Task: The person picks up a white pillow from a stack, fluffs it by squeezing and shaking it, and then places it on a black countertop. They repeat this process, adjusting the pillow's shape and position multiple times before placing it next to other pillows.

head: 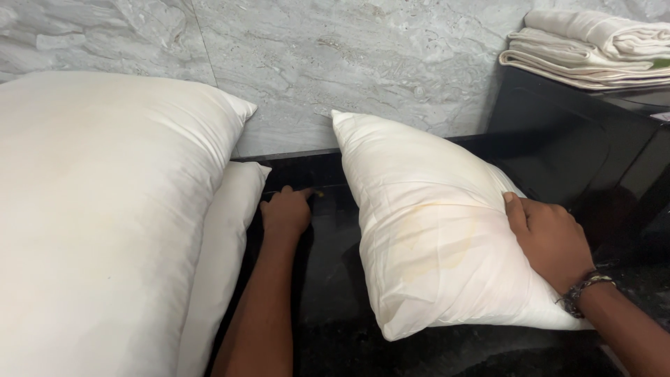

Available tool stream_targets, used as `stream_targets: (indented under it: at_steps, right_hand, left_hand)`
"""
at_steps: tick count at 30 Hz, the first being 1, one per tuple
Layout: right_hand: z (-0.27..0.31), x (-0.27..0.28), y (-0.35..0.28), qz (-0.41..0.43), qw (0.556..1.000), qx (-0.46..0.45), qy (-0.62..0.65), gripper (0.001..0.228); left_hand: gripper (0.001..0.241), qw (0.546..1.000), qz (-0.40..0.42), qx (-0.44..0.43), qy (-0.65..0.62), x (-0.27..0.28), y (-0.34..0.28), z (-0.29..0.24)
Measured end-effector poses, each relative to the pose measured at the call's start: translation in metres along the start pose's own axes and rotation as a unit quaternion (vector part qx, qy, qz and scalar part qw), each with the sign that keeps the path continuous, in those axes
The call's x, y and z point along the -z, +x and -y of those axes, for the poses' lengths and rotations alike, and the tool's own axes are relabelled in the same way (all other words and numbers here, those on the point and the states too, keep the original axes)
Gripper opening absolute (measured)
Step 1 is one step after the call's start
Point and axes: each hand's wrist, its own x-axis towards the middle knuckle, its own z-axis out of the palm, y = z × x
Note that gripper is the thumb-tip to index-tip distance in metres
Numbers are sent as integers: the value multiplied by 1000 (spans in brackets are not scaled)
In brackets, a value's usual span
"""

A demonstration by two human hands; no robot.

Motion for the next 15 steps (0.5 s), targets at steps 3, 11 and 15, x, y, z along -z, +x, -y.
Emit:
stream_targets:
  at_steps: [3, 11, 15]
  right_hand:
    - [-1, 0, 1, 0, 1000, -1, -6, 65]
    - [-3, 1, -2, -24, 999, 21, 16, 60]
    - [-1, 6, -3, -17, 1000, 13, 21, 60]
  left_hand:
    - [45, 1000, 1, 2, -7, 5, -1, -2]
    - [41, 780, -42, 0, -625, 10, 11, 41]
    - [34, 393, 10, -40, -919, 30, 11, 33]
